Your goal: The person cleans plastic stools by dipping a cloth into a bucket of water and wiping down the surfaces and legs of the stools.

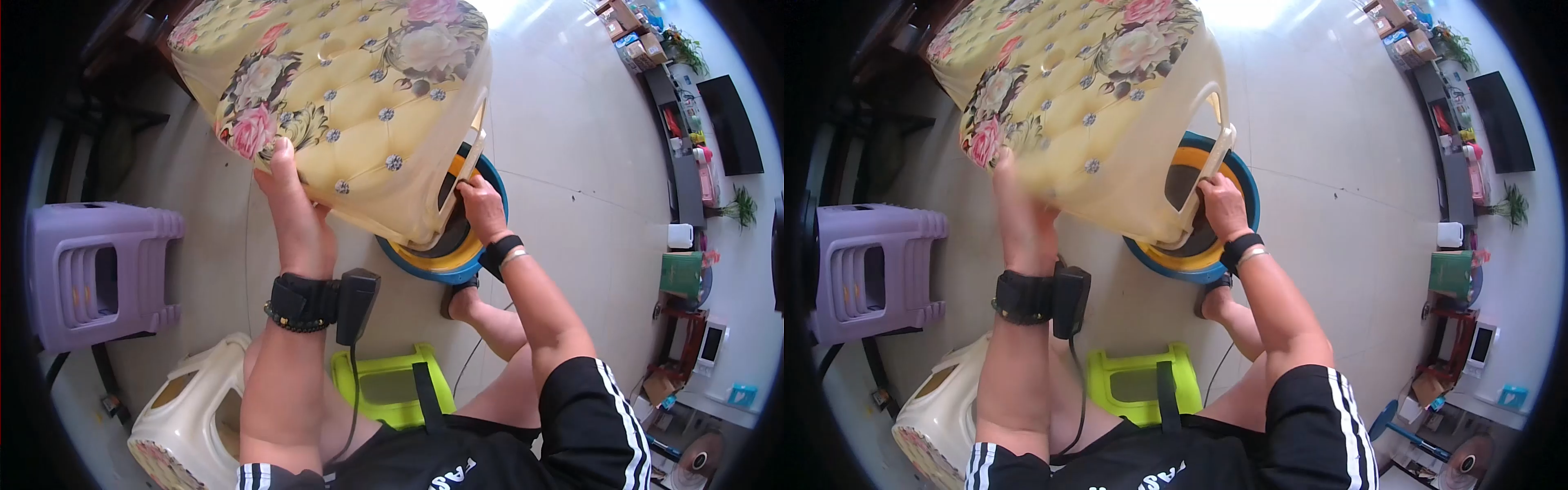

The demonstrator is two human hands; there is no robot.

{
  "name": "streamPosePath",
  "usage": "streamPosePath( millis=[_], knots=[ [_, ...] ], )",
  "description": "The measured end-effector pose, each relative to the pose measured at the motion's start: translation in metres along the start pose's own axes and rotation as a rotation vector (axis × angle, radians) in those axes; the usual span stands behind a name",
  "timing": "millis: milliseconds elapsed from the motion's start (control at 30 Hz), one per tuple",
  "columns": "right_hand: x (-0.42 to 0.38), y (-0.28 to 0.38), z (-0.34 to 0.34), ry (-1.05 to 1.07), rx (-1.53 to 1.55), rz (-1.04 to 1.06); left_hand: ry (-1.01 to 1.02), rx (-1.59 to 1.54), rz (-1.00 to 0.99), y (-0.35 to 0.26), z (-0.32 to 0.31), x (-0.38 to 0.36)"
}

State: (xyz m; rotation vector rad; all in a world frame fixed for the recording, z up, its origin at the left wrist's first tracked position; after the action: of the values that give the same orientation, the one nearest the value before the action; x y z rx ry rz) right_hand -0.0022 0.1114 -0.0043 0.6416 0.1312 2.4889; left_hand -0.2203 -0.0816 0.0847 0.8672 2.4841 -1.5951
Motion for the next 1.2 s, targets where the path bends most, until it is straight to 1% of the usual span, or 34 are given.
streamPosePath(
  millis=[33,133,200,267,333,400,467,567,667,767,867,900,933,1000,1067,1100,1200],
  knots=[
    [0.000,0.000,-0.008,0.019,-0.041,-0.013,0.007,-0.004,-0.004,0.000,-0.001,0.000],
    [-0.019,0.022,-0.008,0.025,0.047,0.088,-0.021,0.001,0.015,0.002,0.003,0.003],
    [-0.043,0.043,-0.013,0.111,0.097,0.183,-0.010,-0.002,0.003,-0.003,-0.001,0.002],
    [-0.073,0.067,-0.037,0.332,0.005,0.381,0.010,0.003,-0.006,-0.004,-0.004,-0.001],
    [-0.062,0.050,-0.023,0.137,0.126,0.190,0.025,0.009,-0.025,-0.005,-0.004,0.000],
    [-0.062,0.045,-0.022,0.182,0.129,0.154,-0.010,0.018,-0.022,-0.004,-0.001,0.000],
    [-0.063,0.042,-0.014,0.141,0.151,0.105,-0.022,0.016,-0.009,-0.001,0.001,0.000],
    [-0.053,0.015,0.000,0.020,0.176,-0.154,-0.016,-0.011,-0.020,-0.002,-0.002,0.005],
    [-0.035,-0.027,0.025,-0.317,0.338,-0.455,-0.005,-0.006,-0.019,-0.002,-0.003,0.005],
    [-0.019,-0.063,0.018,-0.568,0.585,-0.692,0.018,0.001,-0.009,-0.001,-0.006,0.005],
    [-0.001,-0.058,-0.023,-0.164,0.652,-0.784,0.006,0.005,-0.003,0.001,-0.004,0.007],
    [0.009,-0.032,-0.007,-0.164,0.393,-0.570,-0.012,0.001,0.003,0.003,-0.002,0.009],
    [0.006,-0.028,-0.014,-0.209,0.282,-0.453,-0.029,-0.003,0.008,0.005,0.000,0.011],
    [-0.006,-0.003,-0.020,-0.157,0.266,-0.320,-0.021,-0.002,0.012,0.005,0.001,0.011],
    [-0.028,0.022,-0.021,-0.039,0.285,-0.287,0.006,-0.018,0.009,0.005,-0.003,0.013],
    [-0.034,0.026,-0.017,-0.072,0.284,-0.285,0.024,-0.026,0.004,0.006,-0.004,0.013],
    [-0.018,0.028,-0.024,-0.013,0.211,-0.076,0.051,0.003,-0.011,0.000,-0.006,0.004]
  ],
)
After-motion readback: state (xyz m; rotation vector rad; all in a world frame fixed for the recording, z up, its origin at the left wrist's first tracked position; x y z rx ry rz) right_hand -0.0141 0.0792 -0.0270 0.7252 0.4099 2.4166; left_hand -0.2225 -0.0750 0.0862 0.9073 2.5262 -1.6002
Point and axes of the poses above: each hand's wrist, its own x-axis towards the middle knuckle, its own z-axis out of the back of the hand, y = z × x, the point moved 9 cm from there along x, towards the middle knuckle, and after that the axes turned 8 degrees about -y, right-handed, at the moved point
